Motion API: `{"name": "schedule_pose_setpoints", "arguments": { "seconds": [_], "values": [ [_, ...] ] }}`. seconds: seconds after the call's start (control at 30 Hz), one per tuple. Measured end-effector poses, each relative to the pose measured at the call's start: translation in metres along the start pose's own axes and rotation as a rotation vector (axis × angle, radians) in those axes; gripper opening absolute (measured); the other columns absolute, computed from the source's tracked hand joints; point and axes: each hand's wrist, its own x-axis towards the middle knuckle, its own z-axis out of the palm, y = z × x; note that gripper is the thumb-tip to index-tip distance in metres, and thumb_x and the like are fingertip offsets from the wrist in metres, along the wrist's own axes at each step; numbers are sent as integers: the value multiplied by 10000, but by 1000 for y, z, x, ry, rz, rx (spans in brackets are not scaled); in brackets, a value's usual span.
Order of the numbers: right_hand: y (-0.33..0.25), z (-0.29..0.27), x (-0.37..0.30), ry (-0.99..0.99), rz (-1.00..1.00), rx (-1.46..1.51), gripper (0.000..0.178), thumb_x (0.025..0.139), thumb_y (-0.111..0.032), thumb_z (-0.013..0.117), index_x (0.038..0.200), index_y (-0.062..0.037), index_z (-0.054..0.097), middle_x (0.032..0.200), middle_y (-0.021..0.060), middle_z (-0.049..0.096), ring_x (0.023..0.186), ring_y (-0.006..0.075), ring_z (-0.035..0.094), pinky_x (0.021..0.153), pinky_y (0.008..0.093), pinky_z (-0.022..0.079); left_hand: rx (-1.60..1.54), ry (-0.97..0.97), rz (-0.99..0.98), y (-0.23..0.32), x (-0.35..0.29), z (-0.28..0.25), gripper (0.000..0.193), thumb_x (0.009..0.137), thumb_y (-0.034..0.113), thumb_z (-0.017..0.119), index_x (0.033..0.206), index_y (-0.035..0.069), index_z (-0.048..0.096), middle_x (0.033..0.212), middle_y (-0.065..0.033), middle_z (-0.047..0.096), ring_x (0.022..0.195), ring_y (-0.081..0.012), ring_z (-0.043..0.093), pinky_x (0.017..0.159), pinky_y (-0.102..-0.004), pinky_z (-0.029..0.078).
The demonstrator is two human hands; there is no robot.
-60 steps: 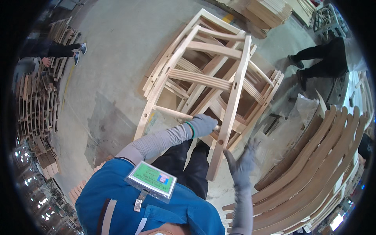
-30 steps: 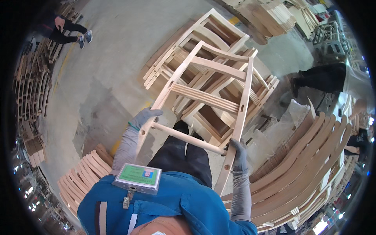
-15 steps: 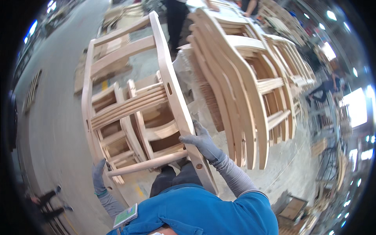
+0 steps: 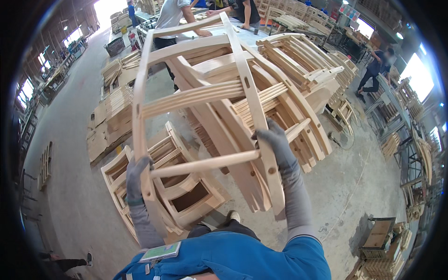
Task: The person applies a light-colored finish to wooden chair frames using a brush and container. They repeatedly dip the brush into the container and coat the chair surfaces, then move the finished chairs to a nearby table.
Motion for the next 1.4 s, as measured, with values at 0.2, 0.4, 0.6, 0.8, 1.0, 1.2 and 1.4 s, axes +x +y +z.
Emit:
{"name": "schedule_pose_setpoints", "arguments": {
  "seconds": [0.2,0.4,0.6,0.8,1.0,1.2,1.4],
  "values": [
    [-1,-121,79,-6,142,-285,567,803,-440,627,1174,-22,532,893,89,610,836,151,592,716,275,479,-36,-114,70,5,15,121,321,835,290,625,984,10,571,812,-26,542,703,-105,506,599,-242,417],
    [-3,-178,117,275,-214,-828,510,817,-389,628,1143,1,587,1072,179,640,947,264,633,835,317,478,27,-134,161,-74,-4,233,595,855,297,608,1221,-124,402,1105,-221,544,911,-270,571,828,-357,450],
    [17,-86,61,27,-353,-498,397,818,-227,658,1118,25,591,1066,168,644,955,232,632,833,297,472,341,-274,-55,-65,-22,263,965,838,438,584,1365,-171,53,1341,-366,325,1240,-404,389,1027,-343,304],
    [29,-6,-12,-152,-112,-285,372,859,-43,608,1199,74,510,1179,165,562,1086,187,524,922,295,428,398,-237,-11,-91,-26,183,847,839,454,562,1386,-90,212,1437,-295,224,1352,-356,240,1105,-358,188],
    [47,48,-49,61,-550,-1010,491,849,-72,630,1296,21,449,1352,192,437,1259,286,413,1050,381,338,399,0,-337,-152,-82,34,779,824,443,562,1390,-15,285,1404,-235,346,1314,-342,326,1076,-354,262],
    [75,196,-72,-105,-560,-855,404,840,-2,599,1235,6,512,1359,182,426,1276,286,390,1073,390,292,484,139,-635,-254,-184,-128,769,788,429,601,1355,-22,344,1341,-241,426,1251,-337,415,1040,-355,321],
    [183,371,-135,-676,-225,-809,394,799,-17,649,1170,19,521,1295,173,484,1211,264,468,1023,344,356,395,422,-917,-375,-261,-311,779,731,419,653,1319,-21,392,1262,-242,498,1188,-341,477,989,-360,375]
  ]
}}
